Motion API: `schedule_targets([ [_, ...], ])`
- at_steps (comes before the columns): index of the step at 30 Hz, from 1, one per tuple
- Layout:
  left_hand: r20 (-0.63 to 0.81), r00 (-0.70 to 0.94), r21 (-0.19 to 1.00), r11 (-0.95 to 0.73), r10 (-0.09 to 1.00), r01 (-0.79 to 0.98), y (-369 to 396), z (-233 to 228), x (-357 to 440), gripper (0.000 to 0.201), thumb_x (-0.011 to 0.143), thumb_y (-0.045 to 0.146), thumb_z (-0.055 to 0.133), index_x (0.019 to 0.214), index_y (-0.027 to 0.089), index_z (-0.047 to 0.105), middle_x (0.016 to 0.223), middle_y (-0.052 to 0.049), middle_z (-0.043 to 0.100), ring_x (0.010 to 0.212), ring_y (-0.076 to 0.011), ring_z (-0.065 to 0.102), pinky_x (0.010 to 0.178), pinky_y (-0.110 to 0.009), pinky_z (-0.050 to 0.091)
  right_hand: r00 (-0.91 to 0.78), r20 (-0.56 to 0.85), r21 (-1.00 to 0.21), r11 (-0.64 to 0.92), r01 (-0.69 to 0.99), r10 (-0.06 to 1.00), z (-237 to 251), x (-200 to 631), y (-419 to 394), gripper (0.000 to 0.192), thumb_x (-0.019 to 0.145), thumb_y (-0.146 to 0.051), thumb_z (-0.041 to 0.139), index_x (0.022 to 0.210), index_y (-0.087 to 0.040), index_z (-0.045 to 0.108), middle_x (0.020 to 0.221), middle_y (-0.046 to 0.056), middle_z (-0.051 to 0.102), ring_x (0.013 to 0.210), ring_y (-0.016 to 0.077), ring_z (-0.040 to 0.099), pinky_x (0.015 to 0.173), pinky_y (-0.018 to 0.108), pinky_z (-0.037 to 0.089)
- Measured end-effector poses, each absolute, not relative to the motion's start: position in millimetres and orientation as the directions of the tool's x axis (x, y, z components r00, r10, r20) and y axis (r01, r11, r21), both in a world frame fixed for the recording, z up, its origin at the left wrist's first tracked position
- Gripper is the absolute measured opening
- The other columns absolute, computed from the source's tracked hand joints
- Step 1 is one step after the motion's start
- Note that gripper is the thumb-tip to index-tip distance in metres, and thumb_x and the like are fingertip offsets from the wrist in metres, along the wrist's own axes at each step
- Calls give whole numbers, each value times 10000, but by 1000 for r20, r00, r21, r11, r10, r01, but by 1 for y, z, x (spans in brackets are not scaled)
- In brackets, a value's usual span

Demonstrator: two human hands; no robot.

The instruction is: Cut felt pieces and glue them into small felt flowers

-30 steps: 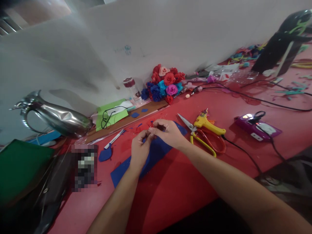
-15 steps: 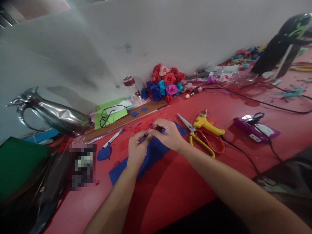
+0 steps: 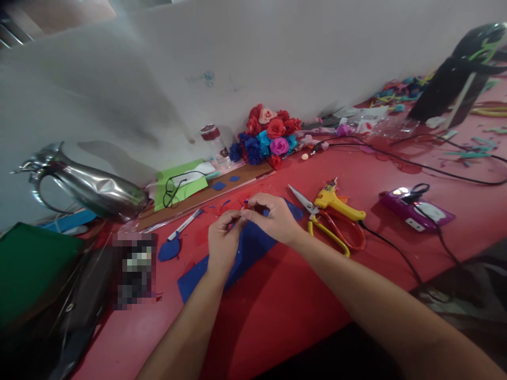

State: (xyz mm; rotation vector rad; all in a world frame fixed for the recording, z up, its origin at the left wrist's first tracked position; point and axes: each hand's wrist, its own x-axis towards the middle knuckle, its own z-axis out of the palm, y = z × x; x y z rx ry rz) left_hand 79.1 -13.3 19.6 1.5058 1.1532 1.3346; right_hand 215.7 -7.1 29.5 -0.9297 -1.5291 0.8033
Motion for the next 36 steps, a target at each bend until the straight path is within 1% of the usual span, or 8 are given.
schedule_targets([
  [5,261,37,955,-263,965,139,-14,21,79,106,774,250,625,746,184,704,764,-25,673,731,-147,587,732,-276,464,-71,427,-897,432,98,902,27,214,-8,286,763,-450,664,676,-193,573,637,-4,554,629,138,524,640,286,436],
  [11,291,39,944,-294,956,148,-13,21,79,88,762,219,628,747,171,701,767,-29,679,739,-147,601,751,-284,482,-49,478,-864,480,150,877,27,216,-7,290,773,-418,662,638,-185,554,598,-17,536,622,131,531,634,273,430],
  [18,337,35,937,-339,941,86,-9,13,77,105,742,177,618,725,192,721,776,-34,676,759,-152,610,739,-288,504,-57,501,-861,504,71,863,27,214,-9,179,802,-354,644,752,-184,621,679,5,648,627,124,584,626,260,460],
  [21,361,36,929,-363,932,72,-7,11,77,132,731,140,601,707,192,720,773,-34,676,739,-145,611,707,-276,510,-57,519,-851,522,57,853,28,214,-9,168,803,-336,651,732,-185,631,660,2,654,623,122,594,620,255,465],
  [24,375,25,922,-376,927,87,-7,11,77,139,726,123,597,713,188,719,770,-38,680,728,-143,612,693,-272,510,-64,533,-840,537,76,843,28,214,-8,179,796,-327,665,693,-183,636,637,1,654,624,123,600,632,257,469],
  [30,420,47,898,-423,906,121,-8,11,76,164,739,109,578,729,193,719,773,-38,681,733,-151,616,702,-288,516,-58,534,-839,537,86,843,27,214,-9,140,806,-319,647,762,-186,661,690,9,671,653,132,610,648,273,480],
  [33,431,52,889,-434,901,144,-8,11,75,180,743,101,572,746,198,723,782,-42,684,771,-166,620,735,-309,512,-68,539,-835,543,88,840,26,214,-9,152,805,-321,650,737,-186,650,685,9,664,658,132,610,665,275,481],
  [36,432,32,885,-430,901,178,-8,12,74,145,754,135,590,744,201,718,775,-39,687,773,-167,619,748,-310,503,-44,527,-845,529,74,849,24,215,-8,175,800,-361,656,828,-188,646,717,9,657,662,128,606,656,265,485],
])
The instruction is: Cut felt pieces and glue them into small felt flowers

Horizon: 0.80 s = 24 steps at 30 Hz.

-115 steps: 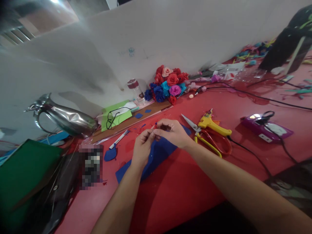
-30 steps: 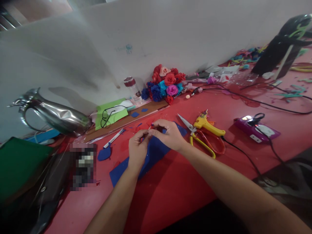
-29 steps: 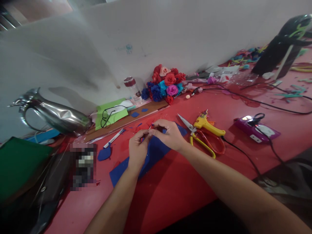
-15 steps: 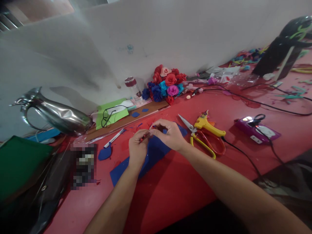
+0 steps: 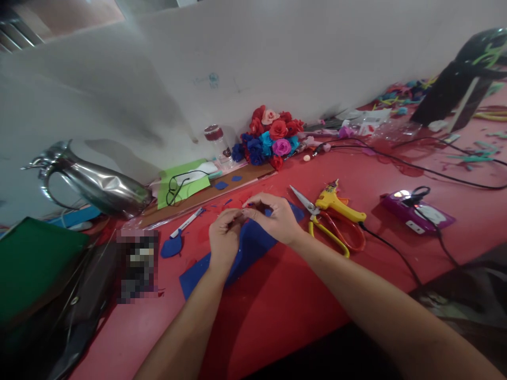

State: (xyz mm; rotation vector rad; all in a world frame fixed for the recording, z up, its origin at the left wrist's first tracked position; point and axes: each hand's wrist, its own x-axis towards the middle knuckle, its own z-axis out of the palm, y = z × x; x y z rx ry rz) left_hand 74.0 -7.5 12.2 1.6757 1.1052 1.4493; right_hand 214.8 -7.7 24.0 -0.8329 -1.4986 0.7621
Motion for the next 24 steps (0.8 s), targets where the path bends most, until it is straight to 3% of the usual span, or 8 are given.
schedule_targets([
  [3,403,-48,904,-389,914,178,-6,14,72,85,758,194,619,756,194,703,783,-29,688,757,-155,622,741,-288,495,-62,474,-874,478,90,879,21,216,-2,275,862,-429,558,965,-184,629,791,31,663,702,135,618,658,268,493],
  [6,329,-180,943,-310,927,124,-6,13,70,111,760,270,630,795,183,689,785,-25,694,757,-154,632,740,-281,496,-131,422,-851,441,286,897,15,218,4,359,940,-429,397,1008,-179,645,864,67,684,803,166,635,752,319,497],
  [9,292,-222,955,-271,930,120,-9,11,67,154,756,313,632,803,176,684,789,-35,704,767,-164,642,751,-287,499,-292,394,-633,488,601,871,5,218,5,360,855,-423,569,1097,-167,645,1051,116,679,1006,246,597,925,420,436],
  [11,304,-213,950,-277,929,148,-13,8,63,160,753,319,633,801,175,683,807,-43,709,778,-169,646,767,-292,498,-416,327,-458,527,716,848,-2,216,4,437,765,-390,692,1132,-159,641,1119,134,656,1087,292,549,974,460,395],
  [14,307,-256,947,-268,917,178,-18,3,54,169,754,324,631,813,172,678,813,-46,710,787,-173,650,783,-298,497,-528,231,-370,575,729,818,-9,214,3,377,758,-325,710,1096,-167,663,1092,115,659,1076,277,550,964,436,404],
  [18,328,-355,943,-277,876,186,-19,4,42,162,754,317,626,798,164,656,791,-37,704,763,-161,650,757,-283,499,-566,214,-404,600,691,796,-8,213,4,244,767,-269,705,988,-166,693,1021,92,666,1017,234,579,939,381,420],
  [24,323,-353,946,-301,878,119,-15,6,39,144,742,293,632,794,158,641,785,-34,702,744,-150,654,723,-272,506,-582,226,-388,620,682,781,-3,212,4,41,777,-170,677,816,-166,690,888,75,671,926,220,593,885,369,429],
])
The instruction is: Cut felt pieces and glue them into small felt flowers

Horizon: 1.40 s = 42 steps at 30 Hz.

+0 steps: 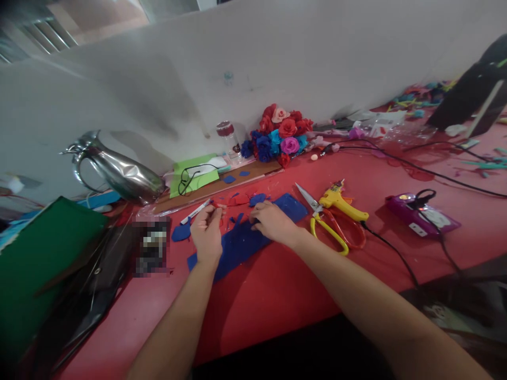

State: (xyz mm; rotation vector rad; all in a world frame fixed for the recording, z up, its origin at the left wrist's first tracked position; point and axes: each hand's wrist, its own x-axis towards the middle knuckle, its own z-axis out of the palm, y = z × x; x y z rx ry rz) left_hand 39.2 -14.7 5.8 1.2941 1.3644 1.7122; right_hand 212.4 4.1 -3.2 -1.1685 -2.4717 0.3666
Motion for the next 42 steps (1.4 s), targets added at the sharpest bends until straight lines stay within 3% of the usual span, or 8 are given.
schedule_targets([
  [13,419,-243,902,-371,875,220,-8,-8,36,107,773,258,624,804,171,677,825,-40,700,793,-159,646,779,-298,507,-597,247,-366,643,673,764,-4,210,2,71,804,-154,620,734,-165,624,799,68,641,847,210,581,814,355,435],
  [17,506,-166,846,-451,846,284,-12,-1,38,109,805,228,587,802,188,689,825,-41,700,797,-154,640,775,-289,502,-437,441,-492,618,613,784,2,207,-4,22,813,-196,620,823,-177,616,829,62,648,813,199,598,767,344,466],
  [20,538,-130,820,-481,833,310,-16,4,41,131,815,201,562,797,195,691,812,-40,700,784,-151,637,757,-285,503,-277,603,-586,651,483,748,10,206,-13,195,809,-293,647,976,-207,598,864,46,663,771,177,614,733,325,489],
  [24,549,-101,814,-504,829,289,-18,5,44,141,807,179,558,805,198,697,812,-46,702,773,-151,636,749,-285,505,-223,723,-530,731,429,654,21,205,-23,216,822,-303,637,1025,-238,602,804,20,667,723,161,614,714,311,494],
  [36,587,33,772,-571,809,279,-28,6,53,211,824,142,498,821,198,702,810,-62,703,770,-156,636,729,-288,511,-258,776,-472,801,369,576,22,203,-25,129,858,-237,577,886,-245,703,785,32,706,724,158,633,673,304,509],
  [42,582,84,753,-575,809,320,-29,9,52,201,837,185,506,818,206,705,818,-65,704,784,-166,633,747,-304,505,-247,736,-519,760,391,630,21,202,-25,128,860,-272,582,820,-240,700,766,35,699,713,160,629,679,306,505],
])
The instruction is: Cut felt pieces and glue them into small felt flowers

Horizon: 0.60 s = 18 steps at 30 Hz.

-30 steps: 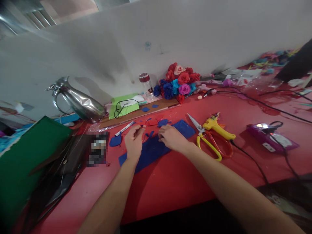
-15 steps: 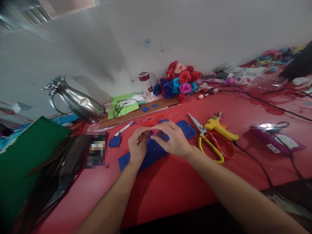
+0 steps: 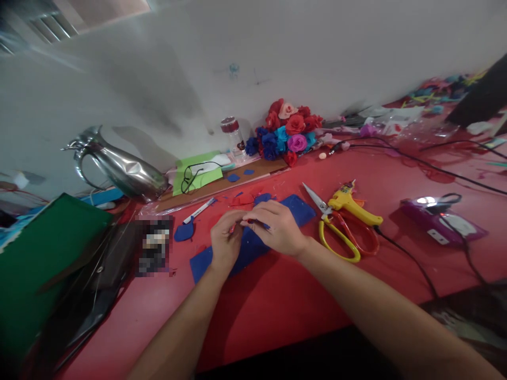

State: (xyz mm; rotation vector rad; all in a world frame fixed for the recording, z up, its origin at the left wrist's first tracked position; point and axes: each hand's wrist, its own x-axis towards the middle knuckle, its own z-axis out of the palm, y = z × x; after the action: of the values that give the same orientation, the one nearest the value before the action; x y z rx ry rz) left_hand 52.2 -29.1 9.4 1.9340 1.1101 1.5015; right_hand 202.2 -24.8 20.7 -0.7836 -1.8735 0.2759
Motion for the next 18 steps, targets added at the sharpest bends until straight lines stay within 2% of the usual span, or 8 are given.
schedule_targets([
  [3,591,33,763,-572,806,302,-27,8,51,177,835,210,527,786,205,697,779,-51,689,746,-156,625,709,-283,497,-236,720,-544,741,392,653,19,203,-24,106,851,-295,598,863,-243,690,779,31,700,721,163,631,697,307,508],
  [7,569,-227,813,-498,790,302,-19,3,44,114,814,259,577,778,195,663,798,-29,663,771,-146,609,743,-276,482,-182,679,-585,673,453,712,13,204,-18,143,853,-284,580,962,-245,664,802,28,695,718,162,630,701,299,505],
  [12,460,-538,886,-404,706,226,-4,-1,30,121,807,297,573,829,181,597,814,-12,631,768,-128,591,751,-263,469,-231,610,-547,613,569,758,2,206,-8,158,866,-198,506,840,-210,661,802,51,688,726,174,631,682,300,481],
  [15,422,-591,893,-428,687,140,2,-4,26,125,820,303,542,854,184,560,835,-15,633,774,-120,598,772,-261,467,-294,552,-528,601,600,780,-6,206,-2,158,863,-193,508,843,-198,664,836,61,694,748,180,637,694,303,481],
  [18,404,-584,905,-402,704,141,5,-10,26,148,818,319,538,858,179,560,818,-21,626,773,-123,595,771,-261,463,-355,480,-510,584,631,802,-14,206,0,168,867,-192,502,855,-195,669,867,62,698,800,183,645,727,300,481],
])
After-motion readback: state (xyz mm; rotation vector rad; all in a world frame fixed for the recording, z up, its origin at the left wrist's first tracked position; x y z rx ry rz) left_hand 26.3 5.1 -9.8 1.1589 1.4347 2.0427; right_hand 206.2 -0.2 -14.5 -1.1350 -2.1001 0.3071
